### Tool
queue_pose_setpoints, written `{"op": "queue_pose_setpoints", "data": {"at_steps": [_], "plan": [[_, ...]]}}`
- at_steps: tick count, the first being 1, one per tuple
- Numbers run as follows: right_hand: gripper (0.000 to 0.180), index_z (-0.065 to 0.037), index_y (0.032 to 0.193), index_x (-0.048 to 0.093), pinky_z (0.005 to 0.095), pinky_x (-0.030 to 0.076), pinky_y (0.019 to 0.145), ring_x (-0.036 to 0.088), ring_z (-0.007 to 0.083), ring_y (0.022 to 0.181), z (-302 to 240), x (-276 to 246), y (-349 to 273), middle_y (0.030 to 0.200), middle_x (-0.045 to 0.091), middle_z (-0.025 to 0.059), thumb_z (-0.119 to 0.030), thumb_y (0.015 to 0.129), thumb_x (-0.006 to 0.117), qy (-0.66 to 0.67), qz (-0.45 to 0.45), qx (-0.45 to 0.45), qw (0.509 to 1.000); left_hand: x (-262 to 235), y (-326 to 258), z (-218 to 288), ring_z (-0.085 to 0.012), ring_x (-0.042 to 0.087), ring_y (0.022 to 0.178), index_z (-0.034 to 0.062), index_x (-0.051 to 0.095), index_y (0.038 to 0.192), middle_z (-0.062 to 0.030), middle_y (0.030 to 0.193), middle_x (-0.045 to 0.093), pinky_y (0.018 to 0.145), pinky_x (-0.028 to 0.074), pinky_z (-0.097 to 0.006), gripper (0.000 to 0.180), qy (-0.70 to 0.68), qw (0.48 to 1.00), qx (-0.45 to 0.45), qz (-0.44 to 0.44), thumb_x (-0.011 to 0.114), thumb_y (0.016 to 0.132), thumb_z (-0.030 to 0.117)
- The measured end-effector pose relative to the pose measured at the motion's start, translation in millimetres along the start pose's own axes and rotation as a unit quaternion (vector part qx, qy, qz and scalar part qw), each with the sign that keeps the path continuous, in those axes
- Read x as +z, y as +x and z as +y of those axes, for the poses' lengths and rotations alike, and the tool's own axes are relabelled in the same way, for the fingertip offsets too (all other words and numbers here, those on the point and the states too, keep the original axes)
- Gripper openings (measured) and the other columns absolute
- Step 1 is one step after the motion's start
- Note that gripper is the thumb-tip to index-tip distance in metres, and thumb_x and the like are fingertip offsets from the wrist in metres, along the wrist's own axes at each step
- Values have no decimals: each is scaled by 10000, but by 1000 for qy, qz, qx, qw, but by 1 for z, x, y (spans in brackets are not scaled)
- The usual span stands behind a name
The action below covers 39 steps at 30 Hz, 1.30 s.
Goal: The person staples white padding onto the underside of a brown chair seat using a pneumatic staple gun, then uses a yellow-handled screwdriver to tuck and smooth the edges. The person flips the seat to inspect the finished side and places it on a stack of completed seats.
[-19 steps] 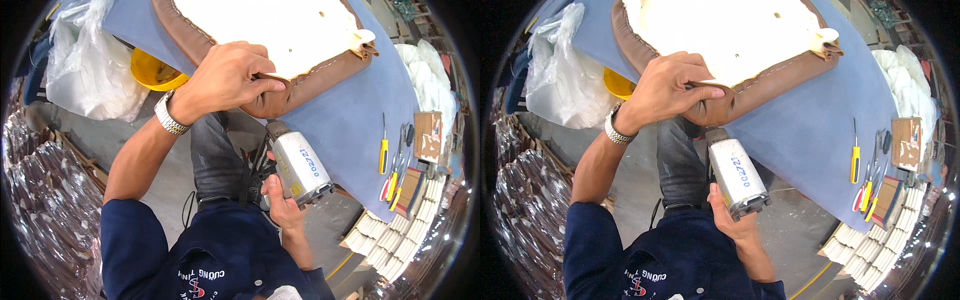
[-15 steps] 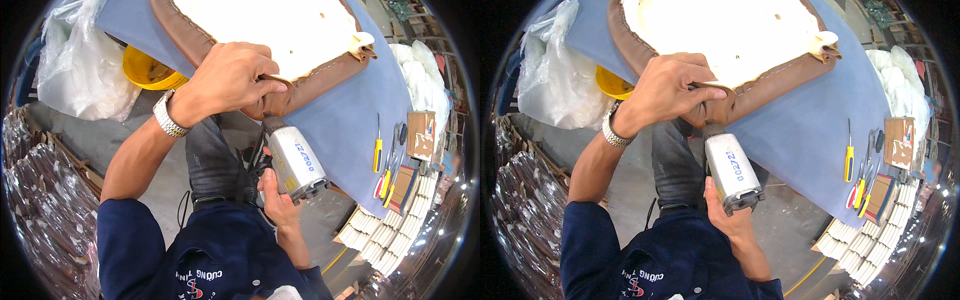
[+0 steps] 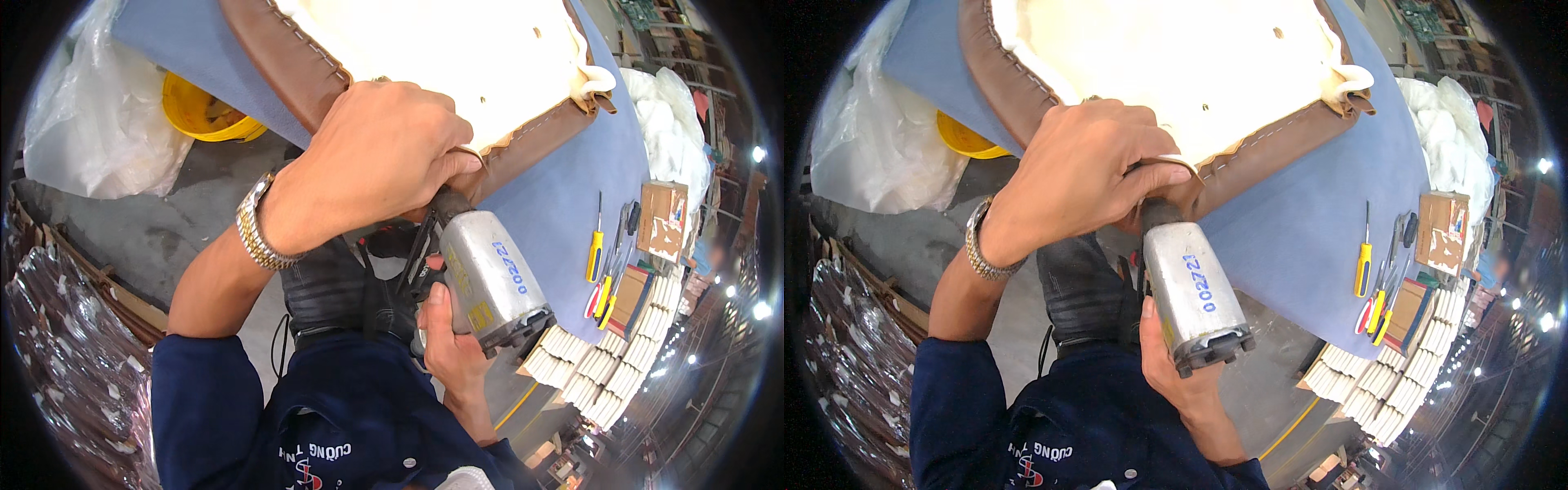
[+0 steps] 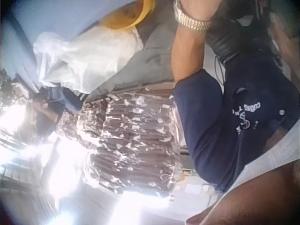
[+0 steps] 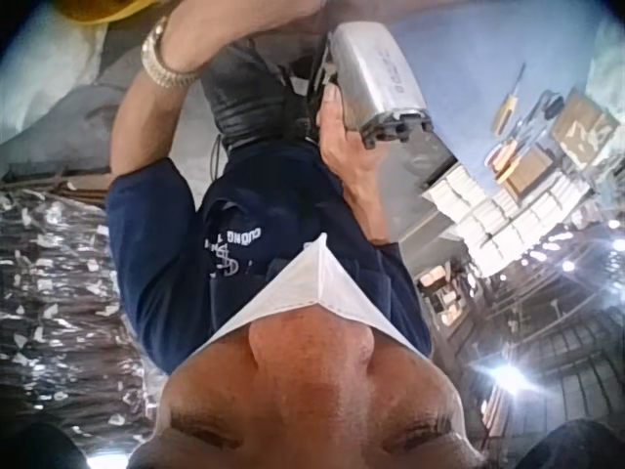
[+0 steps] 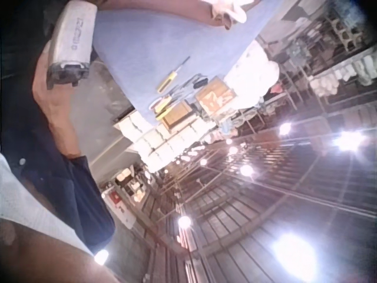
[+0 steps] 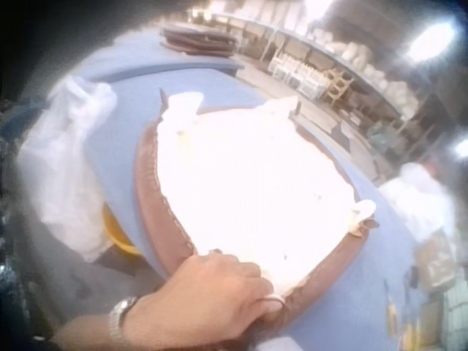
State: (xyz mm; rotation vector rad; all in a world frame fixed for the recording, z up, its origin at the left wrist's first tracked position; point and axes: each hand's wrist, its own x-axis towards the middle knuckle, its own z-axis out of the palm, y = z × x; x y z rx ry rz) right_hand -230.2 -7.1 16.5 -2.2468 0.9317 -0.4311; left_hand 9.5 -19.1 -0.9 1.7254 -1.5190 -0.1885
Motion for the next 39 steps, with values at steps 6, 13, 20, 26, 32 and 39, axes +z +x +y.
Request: {"op": "queue_pose_setpoints", "data": {"at_steps": [6, 13, 20, 26, 32, 39], "plan": [[372, 2, 1258, 672, 399, 483, 956, 674, 231, 1060, -22, -14, 0, 1201, 721, 98, -23, 892, 735, 77, -24, 197, 977, 3, -6, 0, -281, 655, 770, 110, 796, 907, -52, 771, 667, 670, 513, -406, 149, -30, 999, 27, 22, 769, 858, 248], [223, 16, 1220, 617, 247, 478, 534, 581, 85, 599, 12, -12, 14, 1052, 716, 73, 33, 998, 603, 62, -14, -38, 997, -10, -9, -5, -295, 650, 910, 102, 788, 1018, -60, 940, 699, 793, 520, -395, 173, -33, 996, 77, -14, 767, 868, 187], [389, 75, 1374, 533, 251, 507, 564, 591, 91, 656, 67, -35, -40, 1254, 709, 137, 40, 994, 606, 209, -70, 47, 974, -37, -9, 18, -288, 636, 1027, 50, 782, 988, -86, 1090, 722, 911, 506, -407, 310, 63, 996, 16, -61, 833, 807, 296], [291, 54, 1173, 669, 350, 565, 766, 710, 268, 879, 87, -21, -52, 1119, 722, 181, -43, 907, 741, 234, -64, 43, 969, -17, -8, 38, -273, 620, 974, 38, 781, 900, -62, 1027, 701, 913, 473, -409, 417, 205, 979, 1, -23, 857, 808, 437], [291, 47, 1118, 687, 365, 580, 819, 727, 309, 956, 75, -5, -43, 1130, 687, 196, -30, 855, 782, 246, -36, -29, 968, -12, -21, 16, -257, 677, 716, 54, 818, 927, -57, 912, 712, 665, 531, -373, 365, 3, 998, -49, 26, 838, 835, 407], [290, 41, 1145, 689, 382, 560, 875, 680, 305, 1052, 67, 11, -35, 1145, 680, 197, -33, 877, 768, 284, -19, 12, 958, -4, -14, 10, -160, 661, 604, 0, 789, 840, -40, 840, 706, 553, 500, -299, 384, 33, 997, 13, 62, 857, 851, 377]]}}
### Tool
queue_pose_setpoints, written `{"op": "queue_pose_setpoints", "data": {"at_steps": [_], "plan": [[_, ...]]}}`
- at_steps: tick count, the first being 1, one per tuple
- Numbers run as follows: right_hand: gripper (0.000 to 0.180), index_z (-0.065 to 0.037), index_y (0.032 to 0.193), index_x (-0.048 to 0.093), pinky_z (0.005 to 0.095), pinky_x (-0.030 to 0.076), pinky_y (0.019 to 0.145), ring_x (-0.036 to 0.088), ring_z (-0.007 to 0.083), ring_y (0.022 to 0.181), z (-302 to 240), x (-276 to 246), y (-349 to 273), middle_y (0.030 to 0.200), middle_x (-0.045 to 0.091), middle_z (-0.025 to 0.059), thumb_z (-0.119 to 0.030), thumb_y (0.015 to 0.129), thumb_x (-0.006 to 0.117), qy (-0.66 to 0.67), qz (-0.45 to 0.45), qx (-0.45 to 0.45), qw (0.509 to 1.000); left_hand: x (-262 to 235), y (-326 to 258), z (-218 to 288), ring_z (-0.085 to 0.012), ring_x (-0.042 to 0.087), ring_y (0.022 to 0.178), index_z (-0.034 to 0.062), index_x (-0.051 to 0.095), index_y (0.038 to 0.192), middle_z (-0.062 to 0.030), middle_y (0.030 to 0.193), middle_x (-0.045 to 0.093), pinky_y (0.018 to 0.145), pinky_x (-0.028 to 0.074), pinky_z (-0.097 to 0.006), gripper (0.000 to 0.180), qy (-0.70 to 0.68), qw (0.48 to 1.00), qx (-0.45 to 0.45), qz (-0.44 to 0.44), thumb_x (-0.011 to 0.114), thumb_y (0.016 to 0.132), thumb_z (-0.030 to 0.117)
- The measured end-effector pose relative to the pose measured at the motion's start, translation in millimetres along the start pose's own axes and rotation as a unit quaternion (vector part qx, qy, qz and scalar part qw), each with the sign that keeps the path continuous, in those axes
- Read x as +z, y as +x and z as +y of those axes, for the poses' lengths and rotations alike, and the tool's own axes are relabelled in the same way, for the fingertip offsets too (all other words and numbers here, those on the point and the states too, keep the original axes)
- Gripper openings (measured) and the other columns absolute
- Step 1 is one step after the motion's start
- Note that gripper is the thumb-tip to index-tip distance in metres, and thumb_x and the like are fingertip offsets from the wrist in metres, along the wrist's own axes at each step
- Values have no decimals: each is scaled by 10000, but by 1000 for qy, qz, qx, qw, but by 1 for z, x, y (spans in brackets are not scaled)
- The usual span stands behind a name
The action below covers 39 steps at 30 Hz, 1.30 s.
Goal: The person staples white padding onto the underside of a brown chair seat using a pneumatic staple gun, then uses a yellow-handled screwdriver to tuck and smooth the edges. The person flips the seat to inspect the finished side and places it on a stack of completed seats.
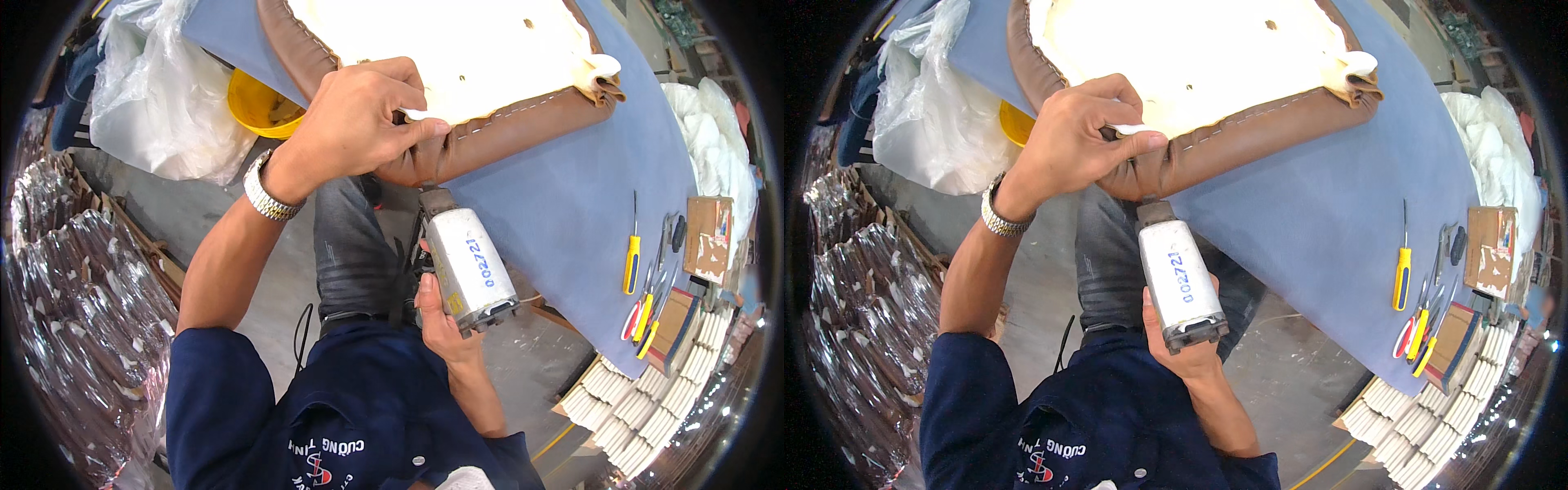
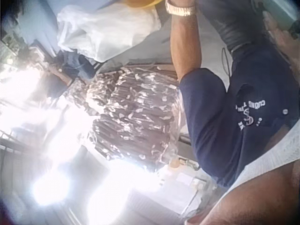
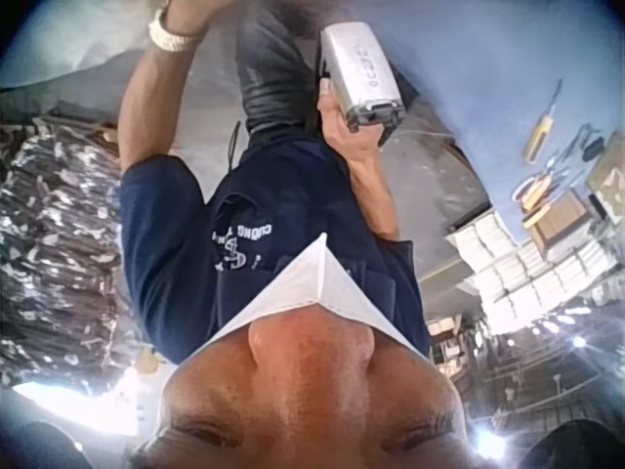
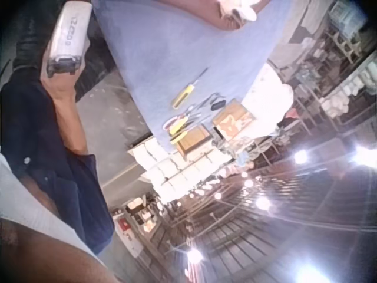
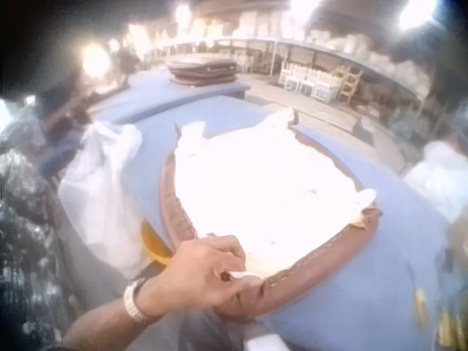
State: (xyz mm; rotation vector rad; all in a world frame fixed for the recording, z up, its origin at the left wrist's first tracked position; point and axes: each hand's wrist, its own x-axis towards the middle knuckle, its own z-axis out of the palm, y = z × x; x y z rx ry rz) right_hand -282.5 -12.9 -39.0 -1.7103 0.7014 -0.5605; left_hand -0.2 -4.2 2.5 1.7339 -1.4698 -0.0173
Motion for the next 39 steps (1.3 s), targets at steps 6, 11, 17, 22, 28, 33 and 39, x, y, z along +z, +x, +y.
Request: {"op": "queue_pose_setpoints", "data": {"at_steps": [6, 11, 17, 22, 28, 33, 39], "plan": [[341, 24, 1173, 693, 410, 556, 906, 662, 351, 1080, -10, 7, 11, 1168, 684, 202, -28, 847, 774, -144, -39, -22, 989, -2, 0, -4, -186, 675, 600, 18, 806, 862, -51, 827, 710, 548, 503, -297, 371, 8, 1000, -11, -13, 841, 850, 387], [329, 22, 1158, 691, 421, 542, 908, 651, 368, 1073, -27, 16, 15, 1162, 689, 197, -5, 837, 757, -206, -35, 22, 978, -2, 4, -3, -301, 690, 706, 47, 805, 834, -85, 802, 696, 645, 537, -406, 318, -7, 999, -28, -26, 817, 826, 364], [311, 27, 1169, 675, 495, 484, 956, 639, 405, 1096, -53, 18, 25, 1208, 687, 200, -11, 863, 723, -254, -60, 16, 965, 1, 0, -5, -250, 636, 688, 82, 817, 847, -52, 795, 666, 604, 497, -360, 310, 1, 1000, -14, -3, 814, 850, 392], [362, 15, 1229, 646, 506, 479, 1039, 653, 376, 1140, -83, 15, 30, 1304, 667, 190, -96, 893, 725, -420, -140, -6, 897, -1, -4, -1, -236, 615, 689, 88, 780, 802, -40, 799, 647, 599, 481, -359, 247, -3, 1000, -11, -5, 820, 844, 328], [395, -1, 1272, 648, 379, 566, 883, 721, 249, 978, -91, 16, 33, 1093, 730, 108, -4, 884, 722, -221, -47, 150, 963, -1, -12, -4, -242, 619, 718, 83, 726, 783, -36, 845, 653, 632, 491, -346, 139, -54, 999, 5, 2, 825, 811, 176], [260, 24, 1168, 701, 358, 573, 861, 742, 258, 985, -48, 3, 41, 1068, 761, 125, 51, 909, 697, -295, -78, -91, 948, -10, -9, -5, -223, 660, 833, 55, 732, 827, -38, 939, 686, 734, 524, -325, 79, -55, 998, 15, -28, 782, 815, 116], [474, 20, 1211, 641, 384, 592, 837, 733, 350, 973, -10, -25, -1, 1183, 660, 186, -62, 771, 797, -171, -39, -107, 979, -16, 9, 7, -255, 668, 796, 33, 736, 841, -67, 912, 676, 717, 514, -356, 344, 46, 996, -35, -74, 817, 832, 367]]}}
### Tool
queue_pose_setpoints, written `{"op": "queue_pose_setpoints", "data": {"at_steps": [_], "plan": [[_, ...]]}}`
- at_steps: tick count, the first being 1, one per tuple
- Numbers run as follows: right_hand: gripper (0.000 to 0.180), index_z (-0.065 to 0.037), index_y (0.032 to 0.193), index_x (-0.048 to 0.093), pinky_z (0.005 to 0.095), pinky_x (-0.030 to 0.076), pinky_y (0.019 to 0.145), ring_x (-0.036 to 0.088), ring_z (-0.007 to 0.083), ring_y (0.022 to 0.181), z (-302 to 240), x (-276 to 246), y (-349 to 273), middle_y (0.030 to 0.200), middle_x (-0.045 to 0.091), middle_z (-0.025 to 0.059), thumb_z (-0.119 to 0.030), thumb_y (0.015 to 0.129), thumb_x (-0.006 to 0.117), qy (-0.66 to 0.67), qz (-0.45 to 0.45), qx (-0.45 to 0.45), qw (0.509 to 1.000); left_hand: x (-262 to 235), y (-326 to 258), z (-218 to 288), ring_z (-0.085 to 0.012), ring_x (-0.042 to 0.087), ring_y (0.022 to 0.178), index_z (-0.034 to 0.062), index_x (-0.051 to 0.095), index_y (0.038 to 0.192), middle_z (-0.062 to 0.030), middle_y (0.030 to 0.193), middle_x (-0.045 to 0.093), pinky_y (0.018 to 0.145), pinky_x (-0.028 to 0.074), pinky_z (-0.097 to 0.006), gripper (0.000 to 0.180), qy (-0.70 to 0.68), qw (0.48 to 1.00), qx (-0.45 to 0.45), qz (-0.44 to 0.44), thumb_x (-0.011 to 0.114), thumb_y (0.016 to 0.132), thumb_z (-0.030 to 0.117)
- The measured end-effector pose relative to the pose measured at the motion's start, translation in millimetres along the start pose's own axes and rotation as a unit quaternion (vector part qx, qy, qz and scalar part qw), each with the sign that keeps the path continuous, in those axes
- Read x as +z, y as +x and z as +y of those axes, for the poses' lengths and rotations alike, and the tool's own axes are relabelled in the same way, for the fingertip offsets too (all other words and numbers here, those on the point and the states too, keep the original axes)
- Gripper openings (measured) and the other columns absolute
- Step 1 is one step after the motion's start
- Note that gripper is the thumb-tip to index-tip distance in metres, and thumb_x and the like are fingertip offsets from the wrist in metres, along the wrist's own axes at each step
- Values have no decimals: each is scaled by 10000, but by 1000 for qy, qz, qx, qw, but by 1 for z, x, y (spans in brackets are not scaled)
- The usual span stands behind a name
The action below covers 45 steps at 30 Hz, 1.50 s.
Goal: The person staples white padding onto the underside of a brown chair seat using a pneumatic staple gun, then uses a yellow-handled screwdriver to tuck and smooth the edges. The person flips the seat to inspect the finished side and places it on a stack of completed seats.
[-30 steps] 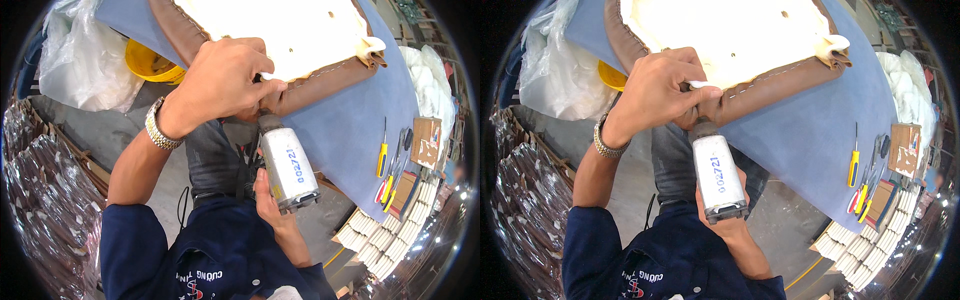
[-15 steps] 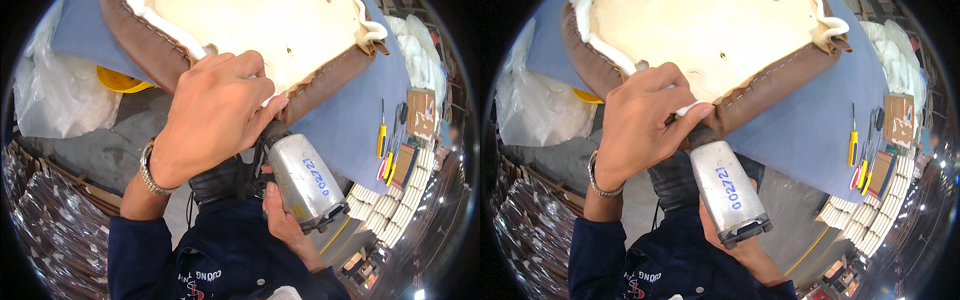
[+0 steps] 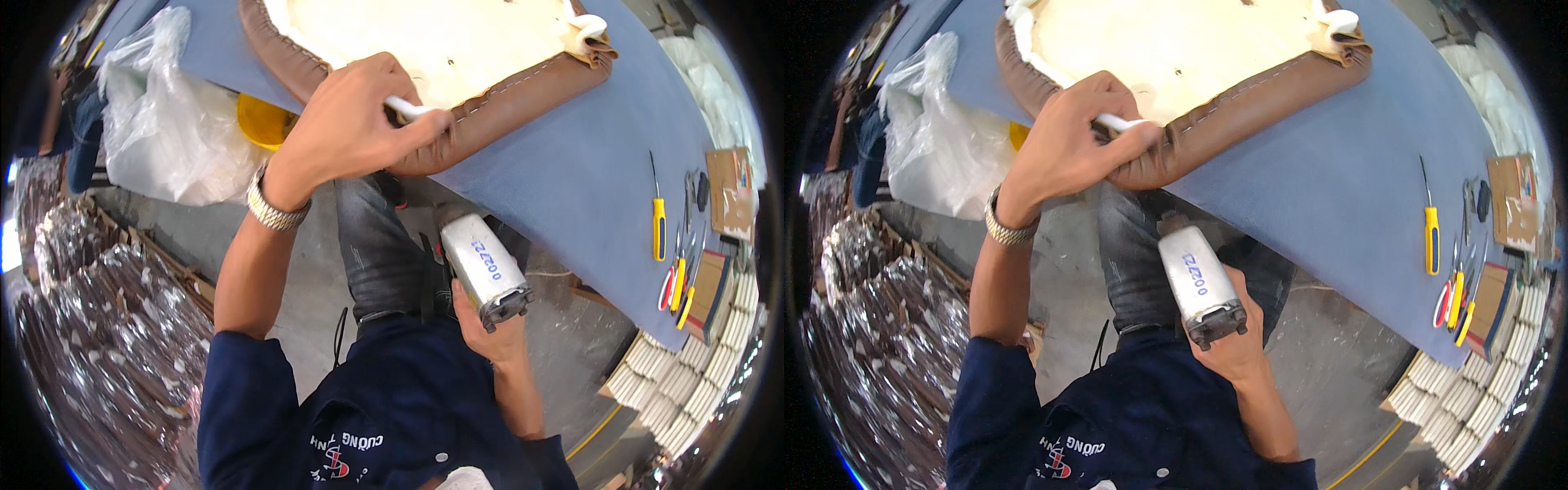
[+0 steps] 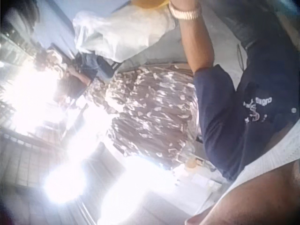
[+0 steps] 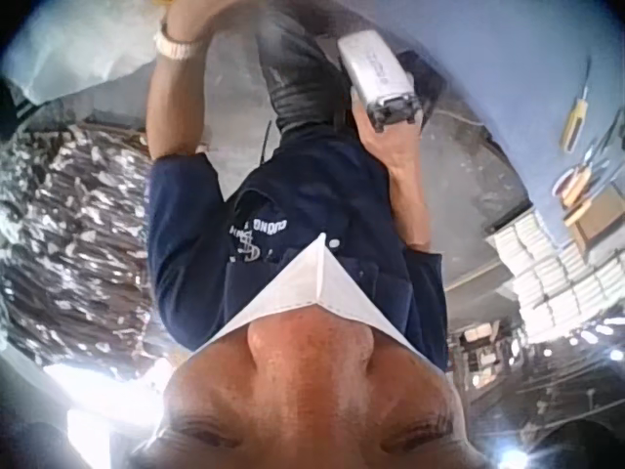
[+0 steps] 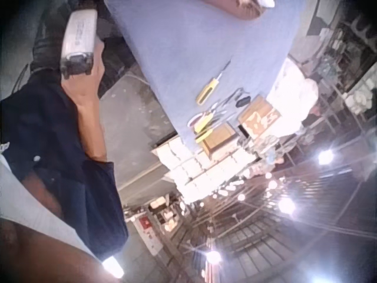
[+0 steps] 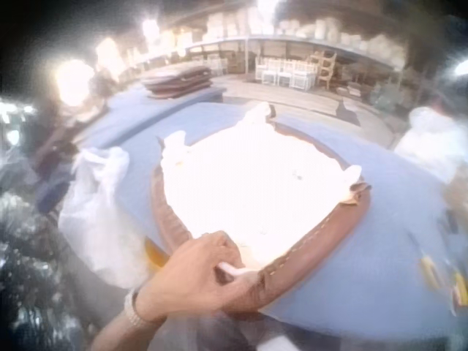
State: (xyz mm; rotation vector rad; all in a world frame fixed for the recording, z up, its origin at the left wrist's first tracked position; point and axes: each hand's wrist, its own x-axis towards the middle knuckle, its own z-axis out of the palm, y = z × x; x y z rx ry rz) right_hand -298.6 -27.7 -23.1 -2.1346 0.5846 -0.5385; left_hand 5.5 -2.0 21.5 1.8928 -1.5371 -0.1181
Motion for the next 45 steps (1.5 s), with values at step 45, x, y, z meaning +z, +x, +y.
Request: {"op": "queue_pose_setpoints", "data": {"at_steps": [45], "plan": [[606, -11, 1320, 558, 388, 599, 829, 745, 291, 992, -42, 7, 47, 1136, 685, 156, -162, 801, 832, -50, -77, 138, 986, 20, -11, 2, -242, 616, 712, 54, 612, 702, -60, 790, 602, 644, 483, -343, 235, -97, 994, -19, 39, 792, 811, 157]]}}
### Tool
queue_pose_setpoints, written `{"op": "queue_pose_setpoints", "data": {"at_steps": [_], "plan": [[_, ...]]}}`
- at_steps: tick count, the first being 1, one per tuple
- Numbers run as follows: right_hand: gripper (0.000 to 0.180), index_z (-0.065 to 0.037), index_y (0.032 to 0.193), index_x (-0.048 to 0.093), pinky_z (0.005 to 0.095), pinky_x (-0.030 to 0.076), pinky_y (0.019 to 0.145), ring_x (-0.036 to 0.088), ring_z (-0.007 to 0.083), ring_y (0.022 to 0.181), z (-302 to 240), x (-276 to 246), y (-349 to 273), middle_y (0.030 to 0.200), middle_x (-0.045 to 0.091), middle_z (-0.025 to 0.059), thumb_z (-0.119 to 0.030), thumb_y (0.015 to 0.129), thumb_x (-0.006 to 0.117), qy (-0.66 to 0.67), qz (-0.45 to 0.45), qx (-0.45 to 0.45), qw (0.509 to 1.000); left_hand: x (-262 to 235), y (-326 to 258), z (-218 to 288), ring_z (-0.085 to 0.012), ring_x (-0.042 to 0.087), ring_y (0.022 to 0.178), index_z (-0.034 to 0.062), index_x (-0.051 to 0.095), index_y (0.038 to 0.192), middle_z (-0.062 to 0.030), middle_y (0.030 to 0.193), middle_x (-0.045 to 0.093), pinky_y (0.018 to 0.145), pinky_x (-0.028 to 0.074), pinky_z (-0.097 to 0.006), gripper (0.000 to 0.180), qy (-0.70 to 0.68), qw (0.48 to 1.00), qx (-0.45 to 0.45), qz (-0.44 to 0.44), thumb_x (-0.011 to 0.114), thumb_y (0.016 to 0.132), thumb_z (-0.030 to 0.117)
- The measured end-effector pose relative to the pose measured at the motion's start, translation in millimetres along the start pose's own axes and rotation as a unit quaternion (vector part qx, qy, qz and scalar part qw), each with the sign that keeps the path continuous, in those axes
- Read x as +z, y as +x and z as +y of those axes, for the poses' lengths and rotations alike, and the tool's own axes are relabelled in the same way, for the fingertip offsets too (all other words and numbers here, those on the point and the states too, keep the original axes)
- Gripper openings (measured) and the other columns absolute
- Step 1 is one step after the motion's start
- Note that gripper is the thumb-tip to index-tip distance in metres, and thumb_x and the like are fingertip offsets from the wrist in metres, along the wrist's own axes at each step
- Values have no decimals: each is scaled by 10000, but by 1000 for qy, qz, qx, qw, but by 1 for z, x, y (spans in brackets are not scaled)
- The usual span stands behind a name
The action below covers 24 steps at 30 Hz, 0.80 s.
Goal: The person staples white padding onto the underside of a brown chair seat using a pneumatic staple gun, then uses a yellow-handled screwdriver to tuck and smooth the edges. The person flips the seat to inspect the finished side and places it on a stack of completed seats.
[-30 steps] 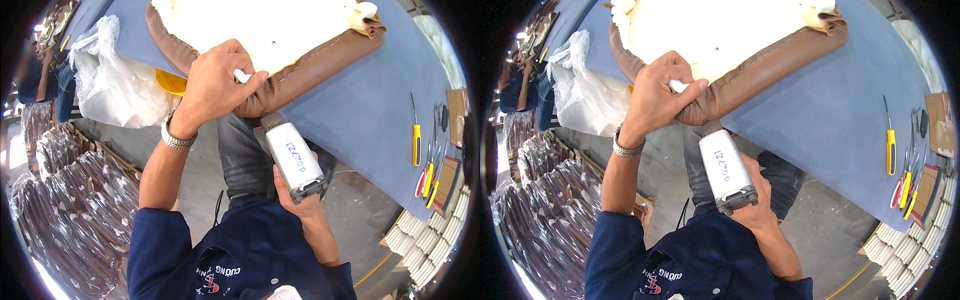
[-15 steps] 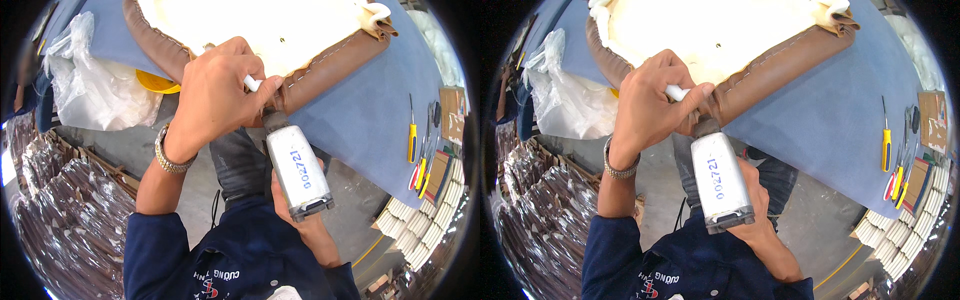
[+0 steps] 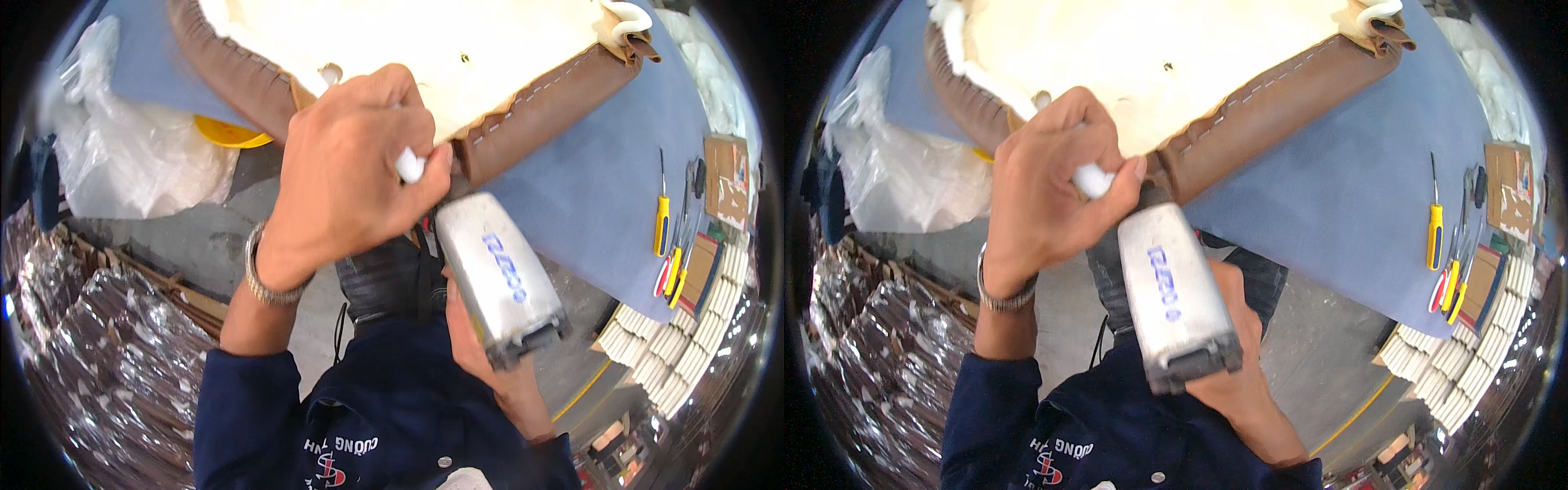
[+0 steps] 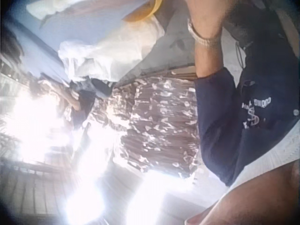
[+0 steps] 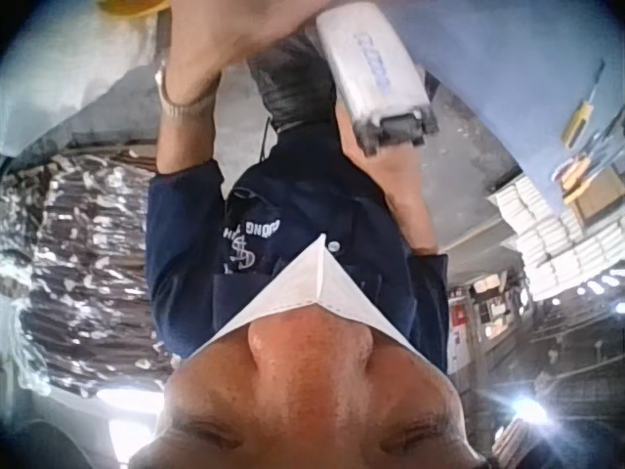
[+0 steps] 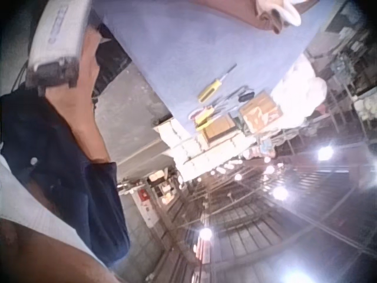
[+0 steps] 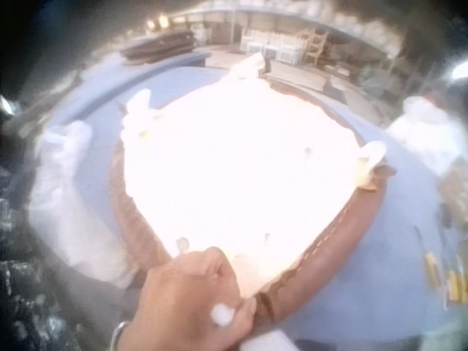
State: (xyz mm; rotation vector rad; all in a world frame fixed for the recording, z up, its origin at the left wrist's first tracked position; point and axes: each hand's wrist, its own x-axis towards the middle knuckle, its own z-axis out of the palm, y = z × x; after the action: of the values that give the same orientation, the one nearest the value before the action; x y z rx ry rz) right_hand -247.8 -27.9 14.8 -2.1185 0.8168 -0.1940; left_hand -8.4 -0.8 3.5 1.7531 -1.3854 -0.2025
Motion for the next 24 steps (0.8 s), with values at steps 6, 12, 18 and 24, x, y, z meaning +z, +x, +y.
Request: {"op": "queue_pose_setpoints", "data": {"at_steps": [6, 12, 18, 24], "plan": [[549, 14, 1220, 620, 373, 584, 810, 721, 348, 954, 27, 9, 14, 1103, 669, 166, -35, 703, 800, 110, 79, -161, 978, -13, 3, -4, -261, 625, 752, 41, 648, 723, -82, 817, 617, 684, 489, -368, 258, 73, 997, 27, -5, 785, 831, 230], [571, 50, 1286, 590, 341, 574, 866, 739, 275, 1000, 64, 10, -42, 1180, 685, 187, -121, 792, 818, 159, 51, -87, 982, -17, 5, -1, -238, 634, 760, 38, 716, 765, -70, 851, 642, 690, 487, -357, 423, 132, 990, 53, -13, 836, 849, 435], [729, 40, 1394, 544, 476, 518, 1034, 659, 408, 1188, 71, -112, -46, 1272, 639, 259, -62, 705, 756, -62, 103, -57, 991, -11, 0, -4, -201, 617, 669, 37, 727, 760, -51, 796, 649, 620, 475, -331, 395, 110, 994, 27, 2, 826, 880, 401], [496, -16, 1385, 588, 457, 478, 1069, 597, 413, 1264, 107, -167, 27, 1333, 639, 221, -88, 912, 719, -322, 164, -73, 929, 0, 8, 5, -119, 606, 617, 1, 740, 793, -63, 699, 688, 575, 473, -308, 365, 14, 997, -22, 75, 781, 946, 329]]}}
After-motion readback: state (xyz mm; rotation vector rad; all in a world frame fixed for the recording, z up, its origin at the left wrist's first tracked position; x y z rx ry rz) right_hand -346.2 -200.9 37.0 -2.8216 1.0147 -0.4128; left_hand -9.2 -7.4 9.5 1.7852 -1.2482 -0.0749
